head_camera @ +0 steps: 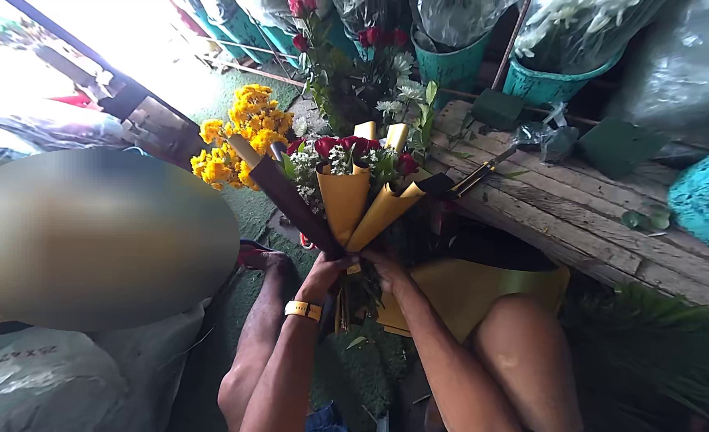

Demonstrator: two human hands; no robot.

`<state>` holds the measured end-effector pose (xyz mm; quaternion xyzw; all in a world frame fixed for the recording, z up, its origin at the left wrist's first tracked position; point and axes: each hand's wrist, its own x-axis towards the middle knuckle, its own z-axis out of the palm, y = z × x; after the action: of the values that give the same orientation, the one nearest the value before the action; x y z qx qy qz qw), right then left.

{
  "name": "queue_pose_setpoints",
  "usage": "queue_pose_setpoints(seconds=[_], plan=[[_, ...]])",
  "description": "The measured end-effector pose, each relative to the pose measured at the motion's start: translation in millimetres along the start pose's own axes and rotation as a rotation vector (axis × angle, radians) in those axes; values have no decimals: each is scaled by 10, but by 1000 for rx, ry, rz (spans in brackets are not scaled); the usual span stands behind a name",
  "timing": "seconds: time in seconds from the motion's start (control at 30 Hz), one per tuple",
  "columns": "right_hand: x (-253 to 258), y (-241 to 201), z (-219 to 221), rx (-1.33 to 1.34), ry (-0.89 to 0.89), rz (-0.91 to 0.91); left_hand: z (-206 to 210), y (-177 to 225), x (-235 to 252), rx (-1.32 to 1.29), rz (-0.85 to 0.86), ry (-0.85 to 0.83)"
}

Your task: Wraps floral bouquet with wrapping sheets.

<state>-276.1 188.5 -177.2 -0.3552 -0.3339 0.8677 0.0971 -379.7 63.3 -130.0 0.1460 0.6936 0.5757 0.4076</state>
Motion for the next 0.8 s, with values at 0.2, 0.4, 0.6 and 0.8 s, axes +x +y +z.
queue_pose_setpoints(seconds=[0.2, 0.4, 0.6, 0.8], plan=[[-11, -79, 8, -113, -17, 35, 82, -90, 115, -68, -43, 45], [-44, -87, 97, -201, 39, 63, 50, -92, 148, -63, -38, 16], [-24, -65, 98, -193, 37, 77, 101, -203, 207, -9, 48, 89], [-47, -70, 155, -165, 73, 80, 76, -215, 234, 28, 26, 76]])
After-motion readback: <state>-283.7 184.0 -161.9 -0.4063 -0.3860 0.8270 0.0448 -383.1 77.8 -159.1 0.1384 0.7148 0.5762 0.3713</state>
